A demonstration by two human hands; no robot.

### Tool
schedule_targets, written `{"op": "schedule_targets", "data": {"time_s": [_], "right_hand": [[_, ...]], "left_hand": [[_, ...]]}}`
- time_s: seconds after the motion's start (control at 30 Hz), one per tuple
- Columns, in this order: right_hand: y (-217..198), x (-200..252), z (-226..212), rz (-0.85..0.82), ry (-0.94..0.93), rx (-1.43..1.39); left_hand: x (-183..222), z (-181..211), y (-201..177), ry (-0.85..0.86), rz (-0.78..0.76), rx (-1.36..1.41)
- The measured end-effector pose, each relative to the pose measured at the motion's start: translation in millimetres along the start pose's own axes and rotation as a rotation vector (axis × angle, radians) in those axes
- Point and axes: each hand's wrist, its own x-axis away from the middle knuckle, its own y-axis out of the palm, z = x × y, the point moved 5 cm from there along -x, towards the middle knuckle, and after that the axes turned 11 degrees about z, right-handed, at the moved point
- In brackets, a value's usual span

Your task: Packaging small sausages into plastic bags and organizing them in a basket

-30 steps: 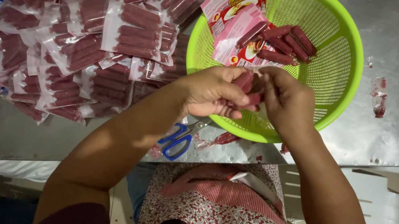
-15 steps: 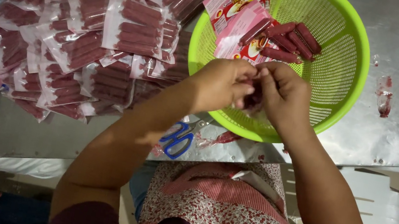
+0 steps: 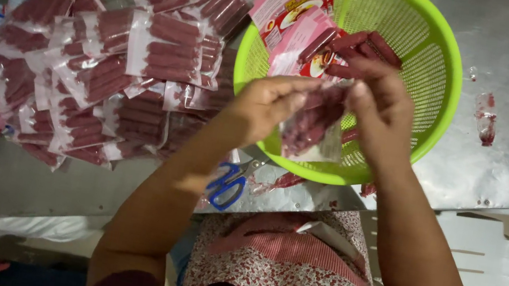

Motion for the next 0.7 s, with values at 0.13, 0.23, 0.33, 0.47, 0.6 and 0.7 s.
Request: {"op": "schedule_targets", "data": {"time_s": [0.13, 0.23, 0.33, 0.47, 0.6, 0.7], "right_hand": [[6.6, 3.9, -16.5, -0.122, -0.002, -0.001], [23.7, 31.5, 34.2, -0.204, 0.333, -0.488], [39.0, 39.2, 52.1, -0.171, 0.465, -0.795], [39.7, 45.6, 32.7, 0.003, 0.603, -0.890], [39.2, 40.1, 56.4, 0.056, 0.657, -0.860], [44.3, 37.0, 44.7, 0.052, 0.669, -0.896]], "left_hand": [[-2.1, 33.6, -8.1, -0.161, -0.036, 0.087], [-10.6, 35.6, -4.6, 0.044, -0.083, 0.130], [-6.3, 56.0, -7.3, 0.341, -0.140, 0.199], [-8.9, 69.5, -14.2, 0.361, -0.202, 0.055], [-9.4, 69.9, -14.1, 0.362, -0.259, 0.088], [-9.7, 53.4, -21.5, 0.354, -0.272, 0.031]]}}
